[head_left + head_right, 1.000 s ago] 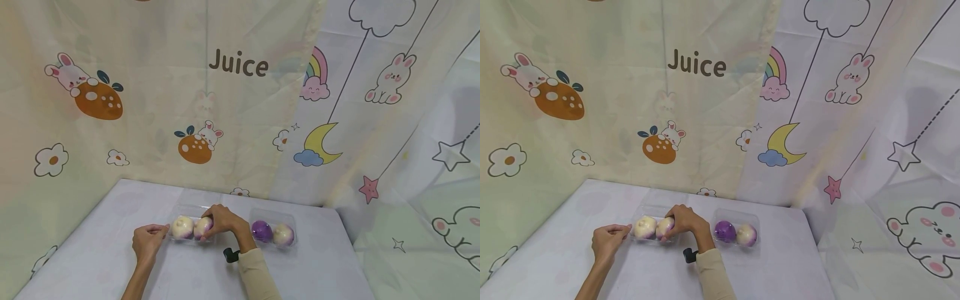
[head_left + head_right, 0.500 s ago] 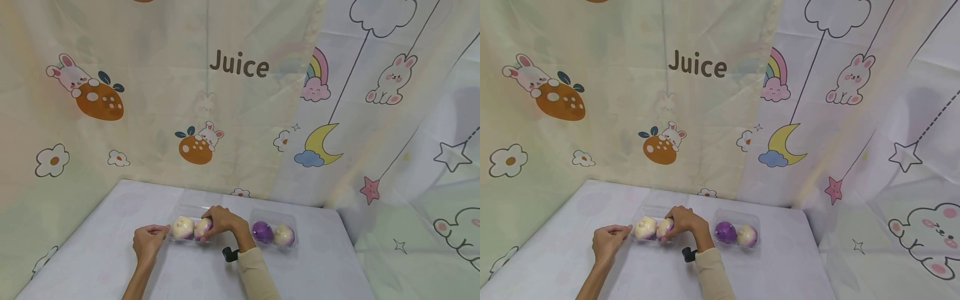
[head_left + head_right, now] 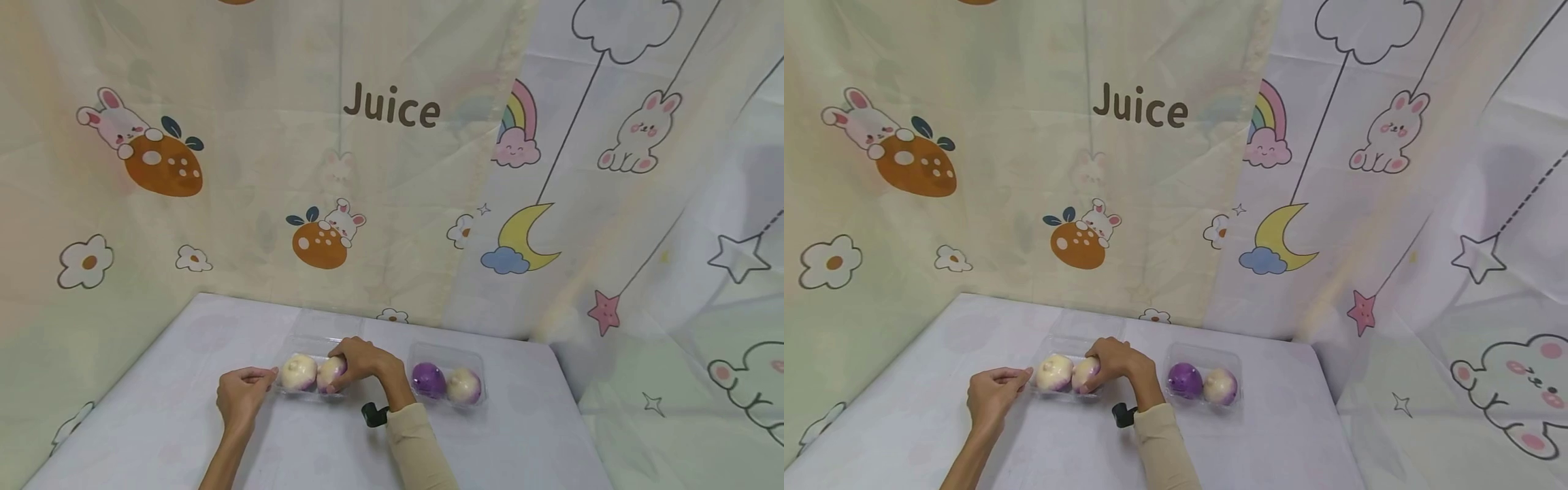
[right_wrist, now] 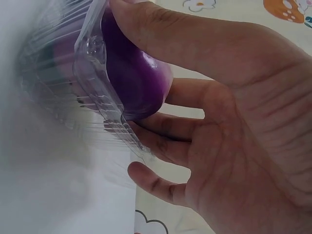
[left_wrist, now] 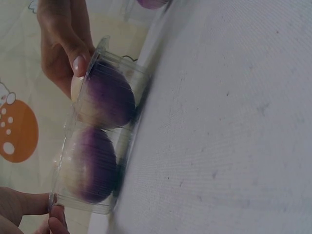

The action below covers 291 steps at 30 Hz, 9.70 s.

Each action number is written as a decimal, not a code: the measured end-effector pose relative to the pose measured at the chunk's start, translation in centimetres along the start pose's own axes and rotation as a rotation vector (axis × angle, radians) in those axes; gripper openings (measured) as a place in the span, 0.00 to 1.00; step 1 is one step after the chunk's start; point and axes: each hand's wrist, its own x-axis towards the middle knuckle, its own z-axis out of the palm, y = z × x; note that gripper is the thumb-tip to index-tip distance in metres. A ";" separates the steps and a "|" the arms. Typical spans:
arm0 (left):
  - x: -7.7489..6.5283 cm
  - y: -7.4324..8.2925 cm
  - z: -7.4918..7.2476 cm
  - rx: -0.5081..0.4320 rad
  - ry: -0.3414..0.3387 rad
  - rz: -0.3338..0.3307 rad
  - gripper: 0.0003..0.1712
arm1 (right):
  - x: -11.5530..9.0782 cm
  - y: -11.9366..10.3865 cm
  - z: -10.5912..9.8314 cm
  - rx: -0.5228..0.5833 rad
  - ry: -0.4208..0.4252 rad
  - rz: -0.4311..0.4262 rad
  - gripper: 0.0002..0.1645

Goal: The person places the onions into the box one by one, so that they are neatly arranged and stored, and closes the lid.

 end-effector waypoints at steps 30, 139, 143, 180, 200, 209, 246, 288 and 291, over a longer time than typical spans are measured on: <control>0.0 0.1 -0.1 0.012 0.009 -0.012 0.12 | -1.6 -0.2 -1.7 -0.015 0.084 -0.082 0.48; 0.0 0.4 -0.1 0.016 0.008 -0.020 0.13 | 0.0 3.6 1.1 0.912 0.679 0.249 0.24; 0.0 0.4 -0.1 0.023 0.012 -0.018 0.13 | 0.0 3.6 1.0 0.905 0.701 0.257 0.30; -0.1 0.4 -0.1 0.026 0.017 -0.019 0.14 | 0.2 3.3 0.9 0.901 0.728 0.350 0.39; -0.2 0.4 0.0 0.033 0.022 -0.013 0.13 | -0.2 3.4 0.8 0.901 0.720 0.317 0.34; -0.1 0.4 0.0 0.030 0.022 -0.010 0.13 | -0.7 3.5 0.5 0.881 0.685 0.314 0.32; -0.1 0.2 0.2 0.011 0.017 0.002 0.14 | -2.8 3.6 0.5 0.716 0.525 0.163 0.19; -0.5 0.0 0.2 -0.066 -0.003 -0.054 0.19 | -3.8 3.5 1.1 0.535 0.450 0.045 0.28; -0.6 0.0 0.0 -0.095 -0.016 -0.063 0.27 | -3.8 3.5 1.1 0.540 0.450 0.030 0.29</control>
